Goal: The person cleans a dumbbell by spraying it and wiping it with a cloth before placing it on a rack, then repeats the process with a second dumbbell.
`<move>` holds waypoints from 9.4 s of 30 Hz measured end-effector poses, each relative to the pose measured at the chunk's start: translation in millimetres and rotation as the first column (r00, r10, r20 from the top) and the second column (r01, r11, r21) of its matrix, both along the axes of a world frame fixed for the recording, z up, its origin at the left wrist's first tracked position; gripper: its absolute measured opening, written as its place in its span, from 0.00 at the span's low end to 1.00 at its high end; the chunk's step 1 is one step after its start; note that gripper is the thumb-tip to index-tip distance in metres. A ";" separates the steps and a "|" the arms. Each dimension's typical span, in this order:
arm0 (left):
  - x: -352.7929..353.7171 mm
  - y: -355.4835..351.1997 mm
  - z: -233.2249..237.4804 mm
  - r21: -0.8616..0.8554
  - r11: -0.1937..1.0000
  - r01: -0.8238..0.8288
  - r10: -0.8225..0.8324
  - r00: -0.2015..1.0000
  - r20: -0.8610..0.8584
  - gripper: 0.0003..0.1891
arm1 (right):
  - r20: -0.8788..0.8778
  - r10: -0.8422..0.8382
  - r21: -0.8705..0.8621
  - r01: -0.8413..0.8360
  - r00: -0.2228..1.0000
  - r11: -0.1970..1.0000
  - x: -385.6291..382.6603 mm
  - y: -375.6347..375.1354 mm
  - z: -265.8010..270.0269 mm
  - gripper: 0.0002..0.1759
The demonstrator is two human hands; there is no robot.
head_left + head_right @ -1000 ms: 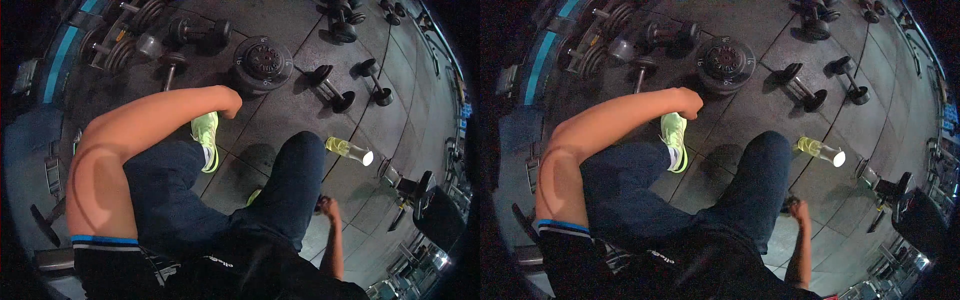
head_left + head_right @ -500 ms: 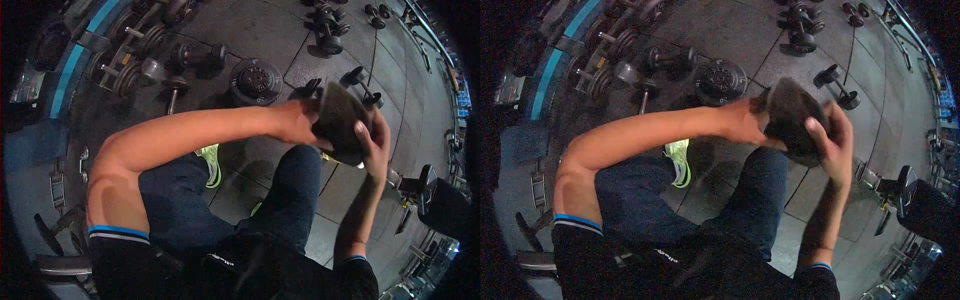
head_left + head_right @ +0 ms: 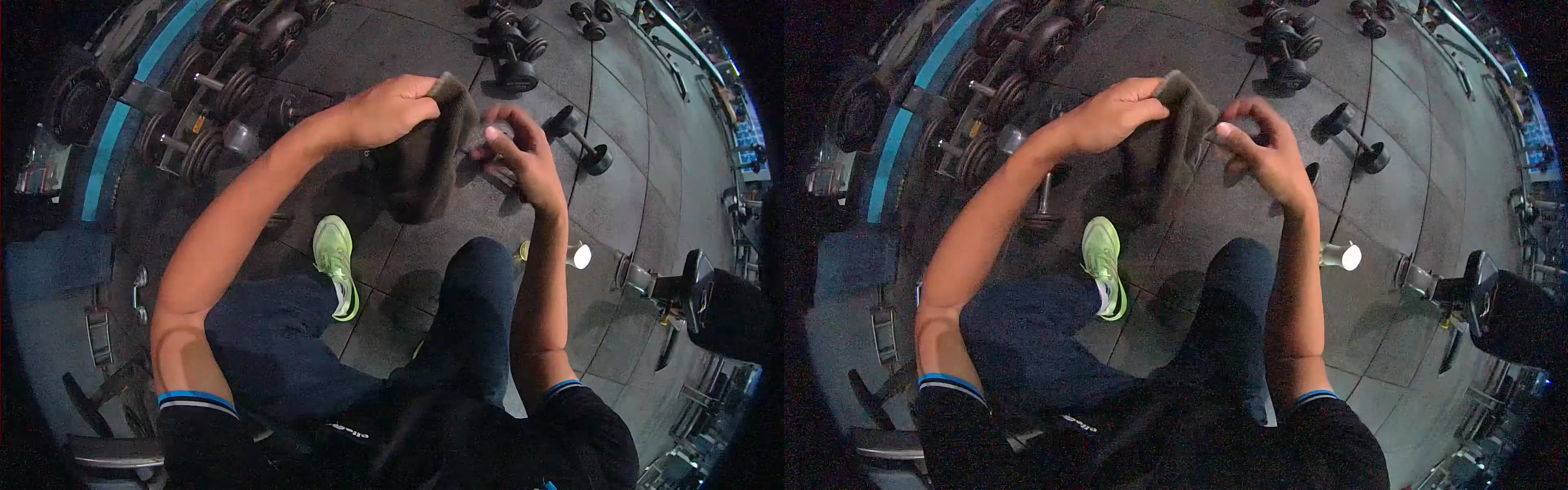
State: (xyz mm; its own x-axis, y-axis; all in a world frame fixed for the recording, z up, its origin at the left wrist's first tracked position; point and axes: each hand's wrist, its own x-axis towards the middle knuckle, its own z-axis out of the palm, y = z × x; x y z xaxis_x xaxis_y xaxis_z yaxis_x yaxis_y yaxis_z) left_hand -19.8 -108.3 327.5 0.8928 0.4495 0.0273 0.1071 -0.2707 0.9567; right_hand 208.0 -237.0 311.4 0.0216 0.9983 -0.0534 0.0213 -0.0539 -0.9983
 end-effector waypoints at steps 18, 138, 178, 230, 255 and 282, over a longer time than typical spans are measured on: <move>-67.0 -11.8 -56.4 -0.009 0.947 0.321 -0.239 0.685 -0.689 0.25 | 0.374 0.149 -0.202 -0.077 0.915 0.976 62.4 -17.3 -69.0 0.41; -71.0 6.4 -193.6 0.433 0.901 0.003 0.316 0.679 -0.663 0.56 | 0.779 -0.269 0.278 0.072 0.567 0.958 -64.6 92.0 -228.6 0.41; -98.8 43.1 -199.5 -0.754 0.528 -0.391 0.387 0.901 -0.197 0.35 | 0.964 -0.257 0.265 -0.281 0.065 0.922 -151.7 97.5 -200.0 0.42; -68.8 29.1 -243.1 0.202 0.841 -0.501 0.536 0.728 -0.427 0.45 | 0.975 0.033 0.116 -0.629 0.221 0.769 -83.2 0.2 -185.3 0.37; -49.3 8.4 -163.9 0.542 0.834 0.101 0.319 0.713 -0.625 0.54 | 0.834 -0.052 0.126 -0.097 0.550 0.987 -47.0 63.1 -206.9 0.62; -36.6 1.8 -155.4 0.617 0.787 -0.015 0.486 0.631 -0.605 0.51 | 0.515 -0.532 0.342 0.407 0.672 0.847 -59.5 28.1 -184.9 0.12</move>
State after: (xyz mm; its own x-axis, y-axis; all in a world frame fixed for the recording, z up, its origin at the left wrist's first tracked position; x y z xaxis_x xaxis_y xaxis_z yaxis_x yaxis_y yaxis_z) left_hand -56.4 -106.5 172.2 0.5778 0.7771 -0.2495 0.8137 -0.5247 0.2500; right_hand 148.5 -208.9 126.6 0.4542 0.8349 0.3107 0.6095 -0.0369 -0.7920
